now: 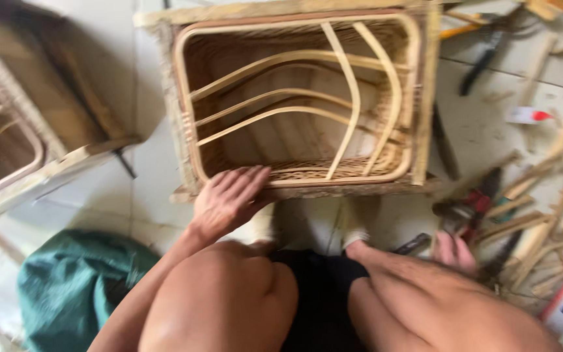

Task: The person assembles a rectangular woven basket by inserting curved bamboo strips into a wooden frame, tapping them with a hammer, and applying glue to secure the joints. The person uses pliers to adjust the strips and a glue bottle to bond the frame.

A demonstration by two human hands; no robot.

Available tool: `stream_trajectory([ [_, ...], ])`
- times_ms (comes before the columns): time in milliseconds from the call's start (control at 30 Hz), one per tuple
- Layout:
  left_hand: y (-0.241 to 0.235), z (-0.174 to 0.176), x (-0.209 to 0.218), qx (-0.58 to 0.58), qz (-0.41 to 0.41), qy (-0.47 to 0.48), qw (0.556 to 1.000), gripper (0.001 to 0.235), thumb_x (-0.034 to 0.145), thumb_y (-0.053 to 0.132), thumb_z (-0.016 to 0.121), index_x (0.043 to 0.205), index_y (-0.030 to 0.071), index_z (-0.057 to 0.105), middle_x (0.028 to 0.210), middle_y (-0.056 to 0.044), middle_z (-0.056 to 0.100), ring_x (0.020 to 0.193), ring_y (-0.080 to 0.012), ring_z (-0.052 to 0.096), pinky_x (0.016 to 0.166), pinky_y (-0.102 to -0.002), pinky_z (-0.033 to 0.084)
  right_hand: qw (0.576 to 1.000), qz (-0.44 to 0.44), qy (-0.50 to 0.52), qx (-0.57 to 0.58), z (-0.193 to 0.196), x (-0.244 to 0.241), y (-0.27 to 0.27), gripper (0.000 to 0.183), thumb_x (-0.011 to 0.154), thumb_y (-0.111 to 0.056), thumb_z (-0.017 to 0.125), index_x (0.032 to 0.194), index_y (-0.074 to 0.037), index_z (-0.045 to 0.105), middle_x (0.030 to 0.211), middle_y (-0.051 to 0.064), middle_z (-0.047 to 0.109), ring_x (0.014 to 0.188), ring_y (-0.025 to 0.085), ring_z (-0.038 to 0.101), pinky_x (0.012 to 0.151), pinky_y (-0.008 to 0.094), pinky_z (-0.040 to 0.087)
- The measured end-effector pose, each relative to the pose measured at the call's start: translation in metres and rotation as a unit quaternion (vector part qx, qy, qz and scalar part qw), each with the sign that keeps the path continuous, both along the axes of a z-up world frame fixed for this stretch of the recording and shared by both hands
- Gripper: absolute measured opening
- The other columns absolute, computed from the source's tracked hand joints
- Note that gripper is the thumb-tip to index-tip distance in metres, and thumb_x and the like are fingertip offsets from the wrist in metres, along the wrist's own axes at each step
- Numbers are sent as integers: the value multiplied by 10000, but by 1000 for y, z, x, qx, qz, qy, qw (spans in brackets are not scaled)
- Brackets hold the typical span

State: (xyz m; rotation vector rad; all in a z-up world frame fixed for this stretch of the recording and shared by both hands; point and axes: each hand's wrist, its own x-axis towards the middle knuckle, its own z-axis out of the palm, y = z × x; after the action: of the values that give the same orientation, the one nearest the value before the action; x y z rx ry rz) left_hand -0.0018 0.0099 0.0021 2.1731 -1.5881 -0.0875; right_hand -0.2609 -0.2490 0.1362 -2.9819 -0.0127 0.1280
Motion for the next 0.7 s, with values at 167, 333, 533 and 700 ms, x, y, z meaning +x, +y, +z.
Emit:
stream_trajectory([
  [167,5,-12,3,27,-28,47,998,516,886,307,804,1278,37,605,918,-41,634,811,-208,622,745,-337,506,961,209,47,175,40,50,-26,347,913,-193,603,1220,-33,616,1349,180,629,1254,269,672,967,350,589],
  [333,8,-11,5,22,-42,55,997,514,851,291,798,1250,26,610,919,-49,632,803,-217,616,753,-343,510,984,57,20,168,16,56,-14,387,889,-130,649,1256,-14,605,1252,163,670,1028,270,692,816,367,584],
  [533,15,-21,4,22,-27,64,997,492,866,302,798,1243,35,626,892,-46,620,803,-222,621,744,-350,510,951,-2,-21,309,-107,9,-69,459,879,-61,721,1302,54,584,1071,198,731,683,282,723,583,365,572],
  [700,7,-12,12,21,-32,107,994,572,846,348,802,1275,13,626,925,-70,656,827,-258,628,765,-381,516,956,27,23,292,-124,-7,-83,455,848,-113,733,1260,52,637,1001,189,743,651,287,720,555,357,572],
])
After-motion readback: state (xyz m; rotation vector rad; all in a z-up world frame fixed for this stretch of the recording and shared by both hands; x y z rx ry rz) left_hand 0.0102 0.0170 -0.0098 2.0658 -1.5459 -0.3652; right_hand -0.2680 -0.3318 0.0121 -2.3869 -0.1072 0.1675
